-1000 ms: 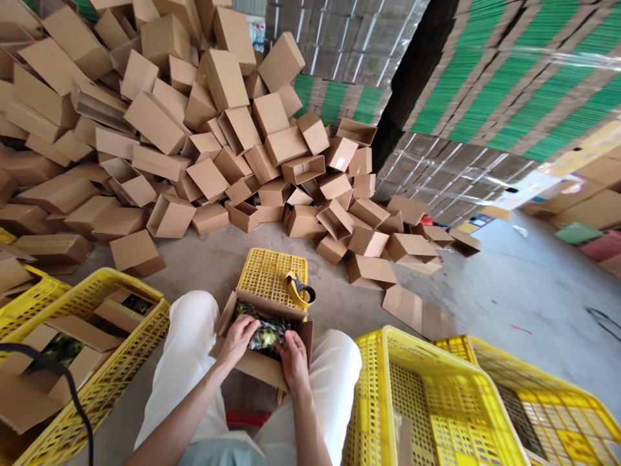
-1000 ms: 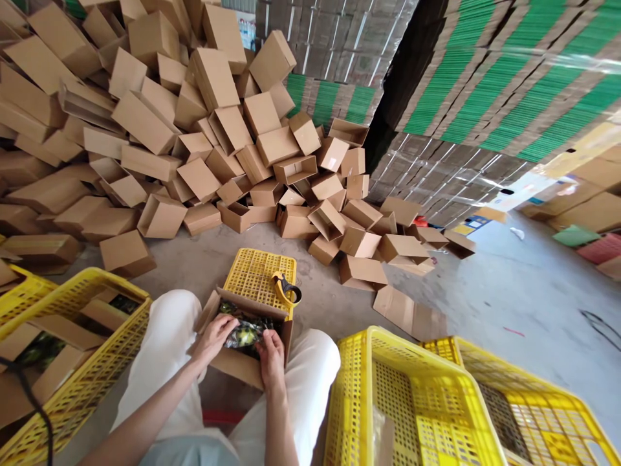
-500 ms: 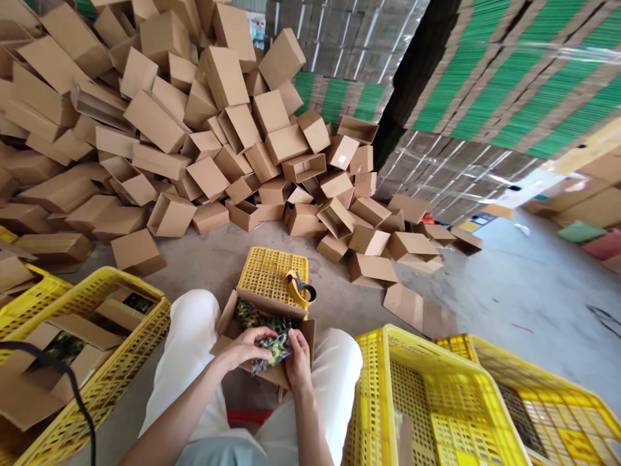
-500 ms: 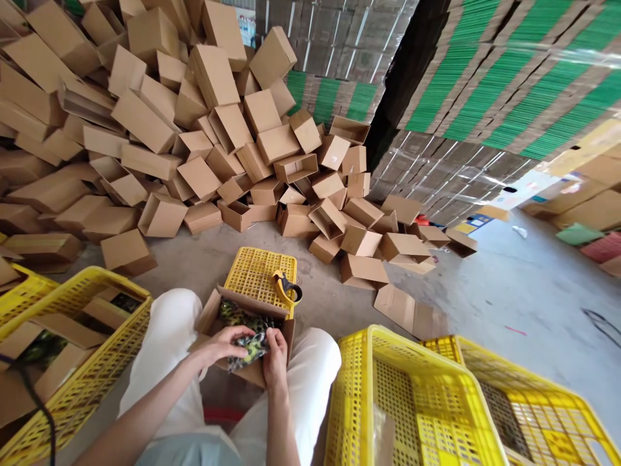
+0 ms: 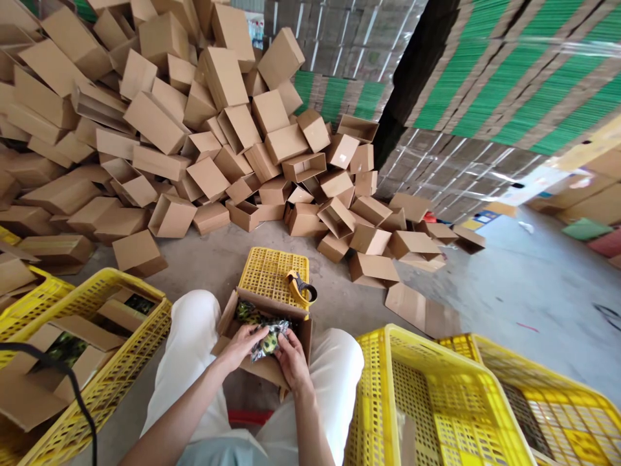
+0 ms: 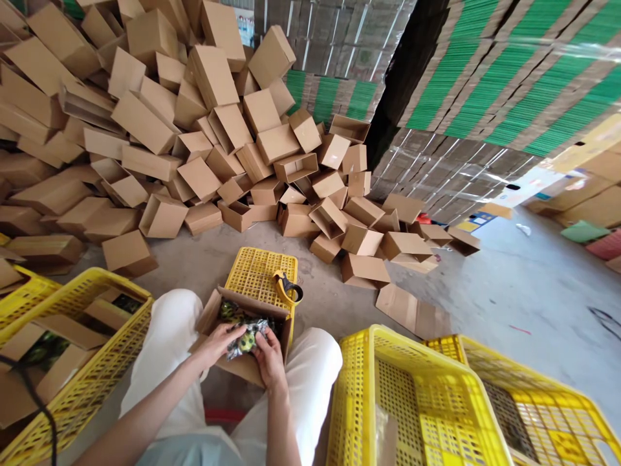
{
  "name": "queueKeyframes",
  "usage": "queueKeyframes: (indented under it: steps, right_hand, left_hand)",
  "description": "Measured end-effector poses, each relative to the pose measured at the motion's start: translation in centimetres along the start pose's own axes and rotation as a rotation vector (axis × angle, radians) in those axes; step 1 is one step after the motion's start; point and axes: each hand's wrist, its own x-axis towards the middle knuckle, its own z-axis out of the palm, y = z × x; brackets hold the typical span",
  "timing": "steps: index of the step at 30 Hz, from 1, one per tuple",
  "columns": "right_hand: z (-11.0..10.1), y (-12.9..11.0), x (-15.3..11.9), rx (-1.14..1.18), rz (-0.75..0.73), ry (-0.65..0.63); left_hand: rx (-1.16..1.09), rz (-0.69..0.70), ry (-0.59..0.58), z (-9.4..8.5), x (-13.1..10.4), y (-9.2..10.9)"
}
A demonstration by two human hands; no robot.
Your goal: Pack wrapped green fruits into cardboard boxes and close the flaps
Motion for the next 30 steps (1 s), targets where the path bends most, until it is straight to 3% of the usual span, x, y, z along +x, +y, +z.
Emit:
queueKeyframes:
  steps: [5,9,18,22,30]
  right_hand:
    - [-0.2,-0.1,0.0,0.030,-0.020,0.021]
    - [-0.6,-0.2,0.0,0.074,-0.045,0.023]
    - [-1.1,0.3,0.6,0.082,-0.080,0.076]
    - [-1.2,0.4,0.6,0.039,-0.081,0.059]
    - [-1.1,-0.4,0.8,0.039,-0.132,0.094]
  left_hand:
    - [-0.307,-0.044,-0.053,0.9,0.3,-0.3]
    - [-0.398,-0.017,-0.085,1.4,0.7,-0.2]
    - [0.001,0.118,0.068,-0.5,0.7,0.2]
    - [0.022,0.145,0.102,-0.5,0.8,-0.1]
    - [-0.030,0.109,-0.083,-2.3,0.9,0.1]
